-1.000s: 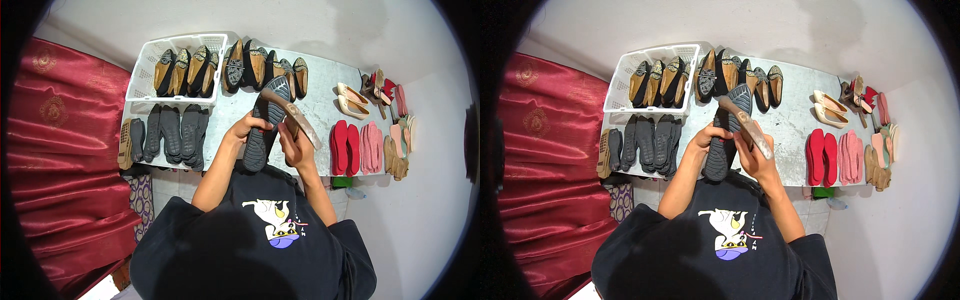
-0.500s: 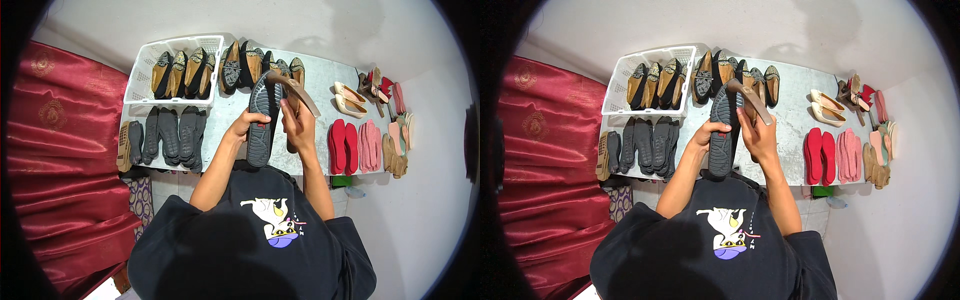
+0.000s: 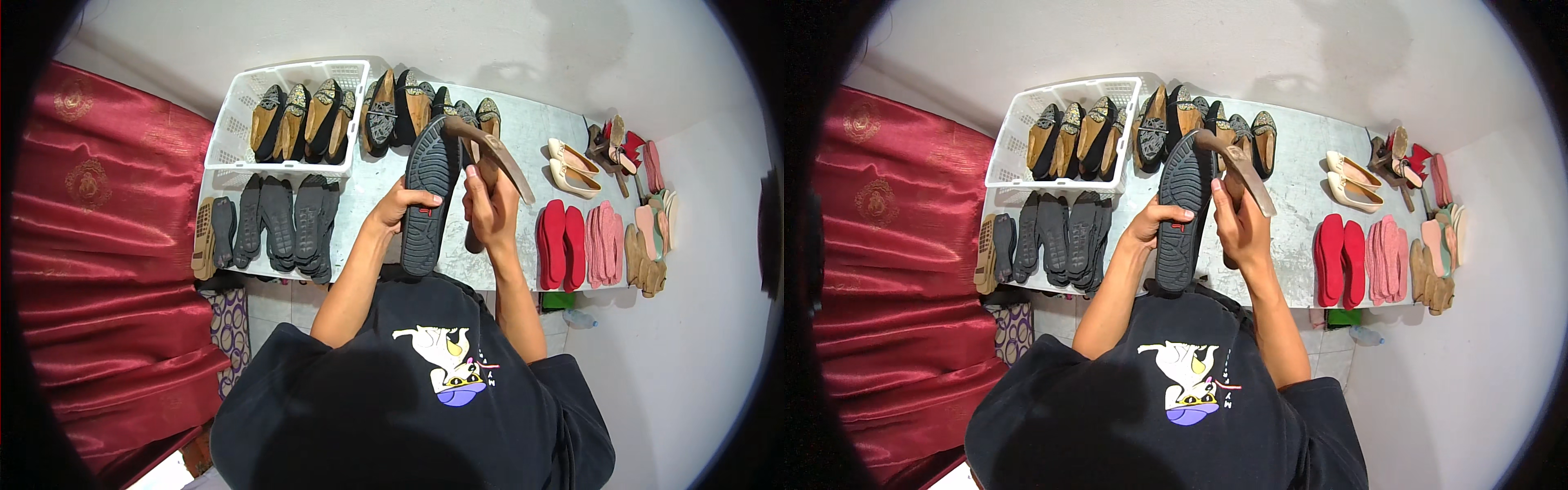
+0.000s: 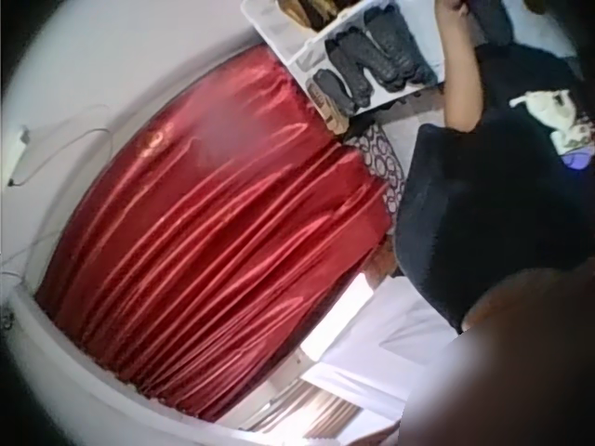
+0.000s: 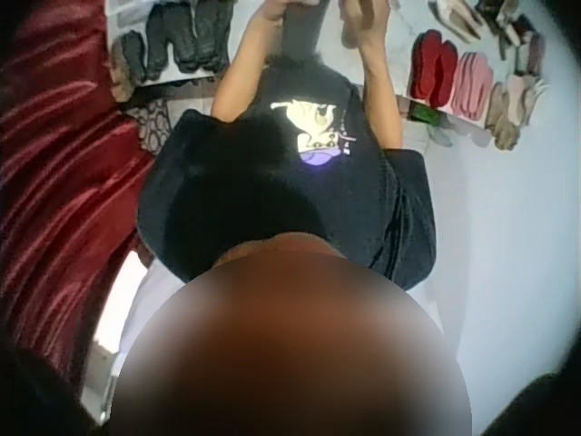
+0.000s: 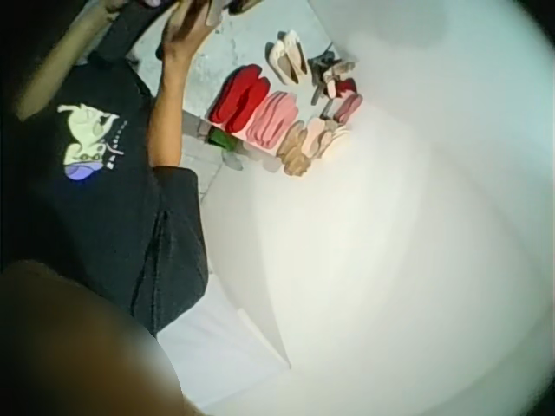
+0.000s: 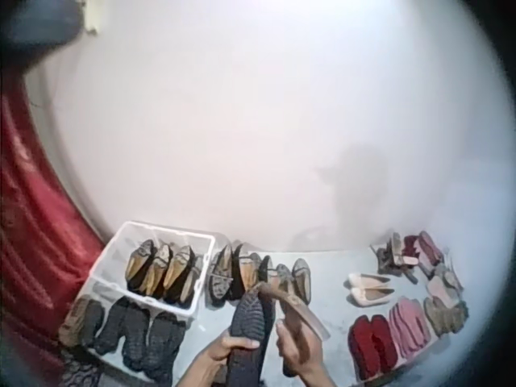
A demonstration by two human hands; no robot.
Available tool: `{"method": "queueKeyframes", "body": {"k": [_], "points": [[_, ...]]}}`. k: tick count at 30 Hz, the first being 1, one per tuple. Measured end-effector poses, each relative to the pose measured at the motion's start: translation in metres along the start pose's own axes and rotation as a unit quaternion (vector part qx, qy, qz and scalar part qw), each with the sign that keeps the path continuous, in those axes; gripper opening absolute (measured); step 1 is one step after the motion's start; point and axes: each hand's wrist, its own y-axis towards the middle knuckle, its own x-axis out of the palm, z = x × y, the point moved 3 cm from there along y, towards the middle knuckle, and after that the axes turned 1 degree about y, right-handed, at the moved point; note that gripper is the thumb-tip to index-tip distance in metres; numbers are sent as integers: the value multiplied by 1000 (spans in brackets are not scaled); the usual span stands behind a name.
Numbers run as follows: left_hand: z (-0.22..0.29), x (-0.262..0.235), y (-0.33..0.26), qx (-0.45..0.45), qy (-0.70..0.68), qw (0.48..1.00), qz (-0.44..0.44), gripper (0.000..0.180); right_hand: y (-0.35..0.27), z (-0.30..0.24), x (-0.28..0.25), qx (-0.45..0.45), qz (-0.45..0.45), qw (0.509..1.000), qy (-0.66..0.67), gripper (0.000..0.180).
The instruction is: The person attaches or reinforces a shoe heel onto a shoe sole using a hammer.
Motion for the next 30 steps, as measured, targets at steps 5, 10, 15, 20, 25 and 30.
{"method": "queueKeyframes", "body": {"k": [5, 10, 15, 20, 25, 30], "points": [[-5, -9, 6, -8, 2, 1000, -18, 42, -5, 4, -4, -19, -14, 997, -67, 17], [-10, -5, 6, 3, 6, 999, -38, 46, -21, -10, 0, -30, -40, 995, -84, 15], [-10, -7, 10, -5, -10, 1000, -22, 44, -32, -15, 8, 24, -24, 999, 10, 14], [-7, -18, 19, 2, -13, 1000, -26, 39, -31, -17, 4, -38, -68, 994, -80, 10], [5, -10, 14, 20, -8, 999, 25, 29, -36, -22, -1, -69, -103, 989, -77, 19], [7, -14, 8, 43, -43, 998, 12, 33, -43, -22, -4, -52, -102, 988, -102, 15]]}}
